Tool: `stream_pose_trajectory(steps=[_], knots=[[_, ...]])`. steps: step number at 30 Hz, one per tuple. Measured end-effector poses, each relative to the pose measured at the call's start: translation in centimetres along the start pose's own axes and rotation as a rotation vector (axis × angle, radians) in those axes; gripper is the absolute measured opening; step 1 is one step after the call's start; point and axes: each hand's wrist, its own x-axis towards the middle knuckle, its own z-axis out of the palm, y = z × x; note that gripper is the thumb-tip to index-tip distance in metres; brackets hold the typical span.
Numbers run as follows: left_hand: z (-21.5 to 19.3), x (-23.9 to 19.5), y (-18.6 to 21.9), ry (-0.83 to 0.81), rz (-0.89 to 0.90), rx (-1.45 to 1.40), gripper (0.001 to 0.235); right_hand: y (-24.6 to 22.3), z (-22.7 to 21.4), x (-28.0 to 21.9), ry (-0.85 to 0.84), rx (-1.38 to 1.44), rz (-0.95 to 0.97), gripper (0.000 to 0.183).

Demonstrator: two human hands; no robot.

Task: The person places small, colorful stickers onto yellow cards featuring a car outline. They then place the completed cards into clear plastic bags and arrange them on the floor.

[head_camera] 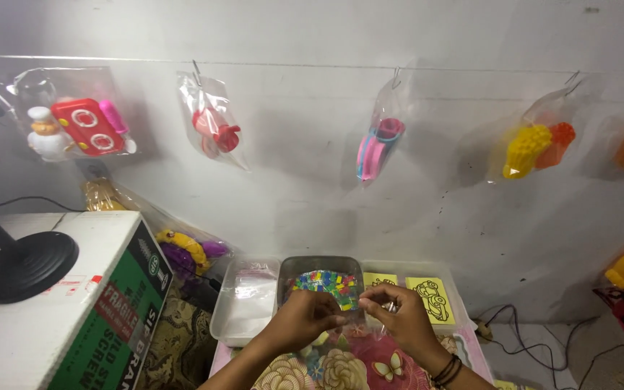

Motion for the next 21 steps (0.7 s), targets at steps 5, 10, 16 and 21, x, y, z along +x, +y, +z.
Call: stream_pose_trajectory(steps=[5, 10, 16, 21], knots=[[0.3, 0.5, -0.3, 0.008, -0.002, -0.036, 0.015, 0.2, -1.4, -0.5, 0.005, 0.145, 0.018, 0.011], [-0.4, 0.2, 0.3, 0.03, -0.01, 0.054, 0.031, 0.8, -2.9, -0.3, -0.019, 0.035, -0.043, 0.02], [-0.4, 0.4, -0.3, 0.014, -0.029, 0.108, 0.033, 0.6, -3.5, -0.4, -0.108, 0.072, -0.012, 0.023], [-0.3, 0.2, -0.7, -0.001, 0.004, 0.053, 0.036, 1.7, -4.0, -0.4, -0.286, 0.127, -0.172, 0.032]])
